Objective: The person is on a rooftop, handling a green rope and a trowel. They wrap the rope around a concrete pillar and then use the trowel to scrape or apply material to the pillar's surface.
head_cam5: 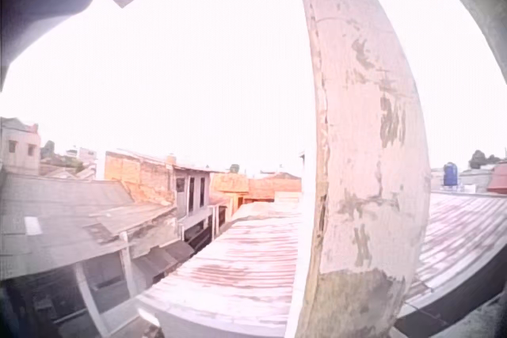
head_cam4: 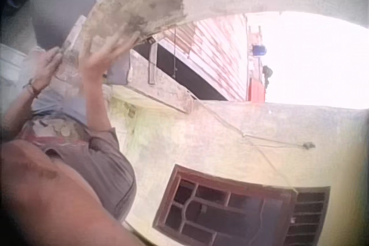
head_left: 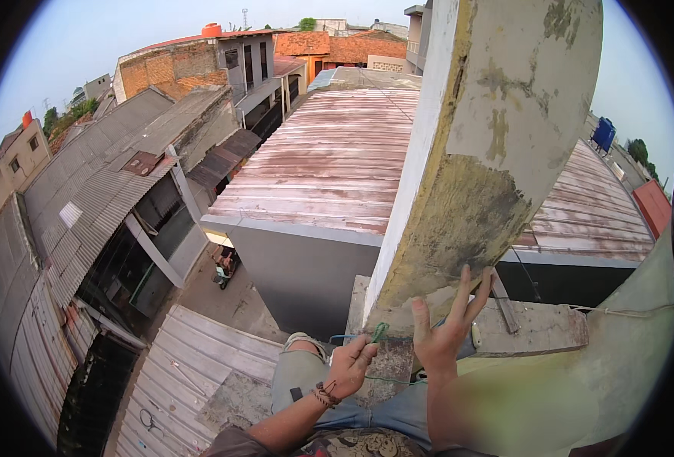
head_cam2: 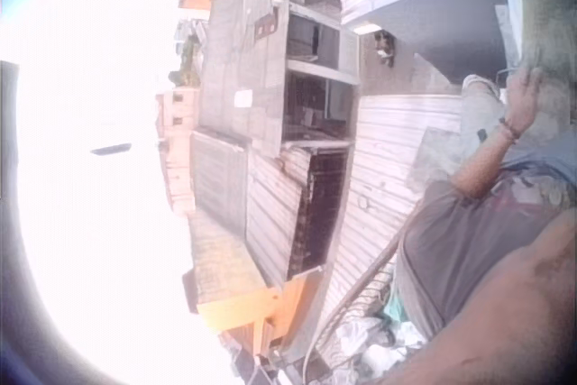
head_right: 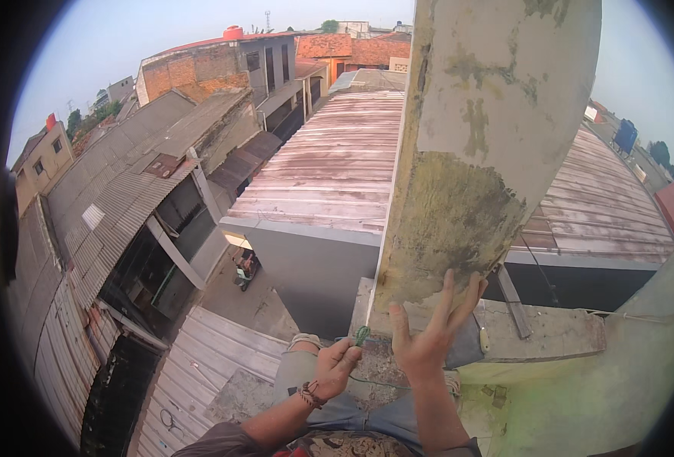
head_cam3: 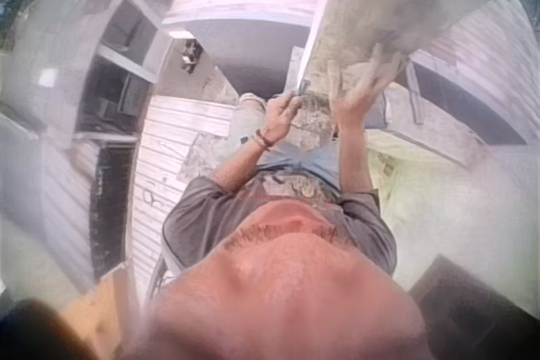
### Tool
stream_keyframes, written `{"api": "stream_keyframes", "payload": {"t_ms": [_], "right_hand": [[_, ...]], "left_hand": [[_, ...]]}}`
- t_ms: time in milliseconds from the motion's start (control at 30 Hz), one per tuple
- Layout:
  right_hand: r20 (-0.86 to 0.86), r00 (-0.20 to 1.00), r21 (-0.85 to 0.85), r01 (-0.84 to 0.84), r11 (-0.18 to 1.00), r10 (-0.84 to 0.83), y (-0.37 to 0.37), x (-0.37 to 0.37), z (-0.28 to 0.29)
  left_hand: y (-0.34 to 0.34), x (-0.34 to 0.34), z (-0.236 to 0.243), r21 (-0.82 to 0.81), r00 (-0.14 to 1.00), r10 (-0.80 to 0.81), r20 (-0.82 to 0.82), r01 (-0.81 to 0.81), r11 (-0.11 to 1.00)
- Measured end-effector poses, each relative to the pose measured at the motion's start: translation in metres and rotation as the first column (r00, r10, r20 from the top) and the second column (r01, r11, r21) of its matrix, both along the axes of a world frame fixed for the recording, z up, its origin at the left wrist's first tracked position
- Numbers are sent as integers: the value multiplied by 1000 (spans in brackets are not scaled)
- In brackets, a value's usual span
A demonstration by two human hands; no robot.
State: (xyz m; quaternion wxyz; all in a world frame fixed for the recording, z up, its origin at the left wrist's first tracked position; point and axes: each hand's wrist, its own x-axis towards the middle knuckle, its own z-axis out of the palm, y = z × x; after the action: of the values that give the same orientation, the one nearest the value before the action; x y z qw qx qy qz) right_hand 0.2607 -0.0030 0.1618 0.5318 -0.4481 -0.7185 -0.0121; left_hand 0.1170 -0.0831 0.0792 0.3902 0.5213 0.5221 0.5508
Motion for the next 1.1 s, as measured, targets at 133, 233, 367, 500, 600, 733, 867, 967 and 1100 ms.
{"api": "stream_keyframes", "payload": {"t_ms": [133,233,367,500,600,733,867,967,1100], "right_hand": [[295,905,209,251,945,-306,71,17,3],[497,772,214,333,918,-396,104,36,1],[709,705,-313,306,899,7,77,39,39],[654,750,-371,202,906,101,57,52,59],[225,963,-213,-101,972,150,27,57,26],[-475,805,-374,-551,746,356,-45,41,-62],[-681,718,-439,-554,708,139,-60,35,-72],[-758,653,-391,-458,798,3,-52,57,-72],[-859,509,-323,-446,834,-60,-43,74,-72]], "left_hand": [[-2,-10,-43,-167,965,-8,264,54,984],[2,1,-58,-169,954,-84,289,137,976],[10,14,-67,-212,887,-119,447,235,949],[23,41,-30,-145,894,-146,424,227,963],[24,43,0,35,957,-86,278,79,996],[31,60,13,195,983,-65,174,31,980],[43,53,24,206,985,-69,-157,101,973],[72,49,84,518,844,188,-503,120,847],[152,55,108,591,282,526,-802,251,767]]}}
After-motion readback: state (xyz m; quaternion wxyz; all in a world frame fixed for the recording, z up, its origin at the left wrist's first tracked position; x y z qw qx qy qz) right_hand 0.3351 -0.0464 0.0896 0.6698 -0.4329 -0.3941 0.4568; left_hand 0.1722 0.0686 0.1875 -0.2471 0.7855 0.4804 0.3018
